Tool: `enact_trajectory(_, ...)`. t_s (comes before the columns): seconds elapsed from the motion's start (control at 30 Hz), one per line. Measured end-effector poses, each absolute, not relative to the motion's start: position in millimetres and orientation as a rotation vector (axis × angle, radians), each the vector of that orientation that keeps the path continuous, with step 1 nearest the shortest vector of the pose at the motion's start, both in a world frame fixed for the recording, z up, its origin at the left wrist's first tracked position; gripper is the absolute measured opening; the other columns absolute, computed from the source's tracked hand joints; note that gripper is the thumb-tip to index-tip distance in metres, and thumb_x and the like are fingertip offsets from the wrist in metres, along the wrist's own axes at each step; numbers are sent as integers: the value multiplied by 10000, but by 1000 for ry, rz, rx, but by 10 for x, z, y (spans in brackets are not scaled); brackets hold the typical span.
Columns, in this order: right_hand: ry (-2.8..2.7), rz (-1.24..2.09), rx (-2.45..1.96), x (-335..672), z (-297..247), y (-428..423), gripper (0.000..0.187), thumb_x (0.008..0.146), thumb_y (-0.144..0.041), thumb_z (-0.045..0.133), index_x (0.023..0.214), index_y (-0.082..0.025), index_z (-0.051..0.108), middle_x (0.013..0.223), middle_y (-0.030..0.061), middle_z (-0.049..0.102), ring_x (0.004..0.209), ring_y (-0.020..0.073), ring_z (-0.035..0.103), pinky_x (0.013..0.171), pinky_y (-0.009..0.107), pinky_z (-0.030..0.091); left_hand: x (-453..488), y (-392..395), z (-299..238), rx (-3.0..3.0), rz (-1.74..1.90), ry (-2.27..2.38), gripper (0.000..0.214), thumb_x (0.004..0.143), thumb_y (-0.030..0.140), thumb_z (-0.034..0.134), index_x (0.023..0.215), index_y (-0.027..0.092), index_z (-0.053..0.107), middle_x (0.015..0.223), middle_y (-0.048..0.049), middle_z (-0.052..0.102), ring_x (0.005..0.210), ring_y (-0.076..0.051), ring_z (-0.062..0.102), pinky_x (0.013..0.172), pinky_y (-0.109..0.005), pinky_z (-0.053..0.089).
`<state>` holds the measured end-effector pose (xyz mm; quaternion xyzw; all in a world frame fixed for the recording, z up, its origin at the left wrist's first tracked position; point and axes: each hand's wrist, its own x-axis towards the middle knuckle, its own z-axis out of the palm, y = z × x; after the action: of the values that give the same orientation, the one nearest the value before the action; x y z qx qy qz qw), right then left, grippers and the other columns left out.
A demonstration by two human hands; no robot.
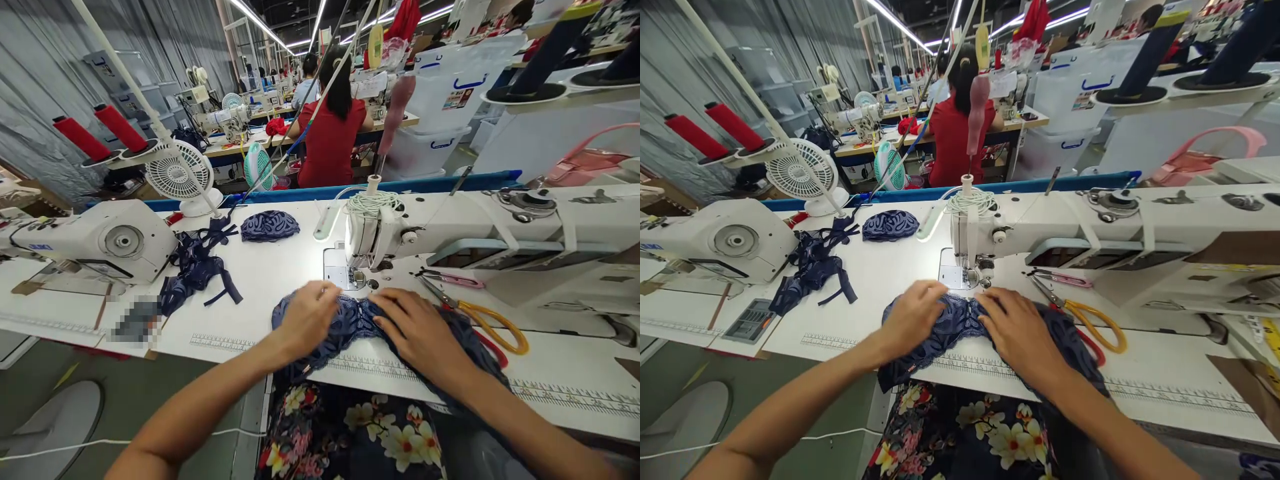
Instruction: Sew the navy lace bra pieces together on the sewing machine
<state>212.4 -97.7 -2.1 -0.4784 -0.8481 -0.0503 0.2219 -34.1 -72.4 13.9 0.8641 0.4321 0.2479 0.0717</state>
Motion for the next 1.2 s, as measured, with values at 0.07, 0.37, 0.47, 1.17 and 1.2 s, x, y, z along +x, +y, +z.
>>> enact_trajectory(0.07,-2345,-187,-1283,2066,-168,-1019,332,982,-279,429,1276,-195,561,1244,127,590,1146,277,550,951,431,451,-225,-839,-72,2757,736,1108,221,955,154,452,1119,185,597,1140,-85,637,1064,-219,563,981,-395,441)
enact_trajectory(0.37,-2379,-120,-1300,2148,-162,-781,184,970,-221,430,1045,-209,598,949,61,650,920,227,593,1014,480,379,-136,-759,-64,2696,634,1167,283,904,94,471,1142,165,607,1145,-91,646,1088,-248,544,984,-426,401)
enact_trajectory(0.47,-2350,-123,-1253,2102,-129,-800,143,934,-143,445,946,-206,573,925,57,628,914,217,580,1035,470,371,-22,-596,80,2466,544,1181,410,918,229,550,1318,149,512,1184,-110,644,1117,-272,542,961,-432,414)
enact_trajectory(1.17,-2289,36,-1247,2117,-26,-966,170,929,-132,420,964,-229,555,912,32,660,882,195,603,997,451,371,3,-569,61,2139,598,1131,23,833,217,678,823,196,681,858,-13,700,901,-207,593,894,-398,342)
enact_trajectory(1.2,-2294,42,-1240,2117,7,-982,153,934,-155,433,969,-228,563,907,34,663,874,196,604,973,440,389,3,-584,73,2176,623,1142,19,827,205,686,813,195,677,825,-8,689,878,-201,590,867,-384,348)
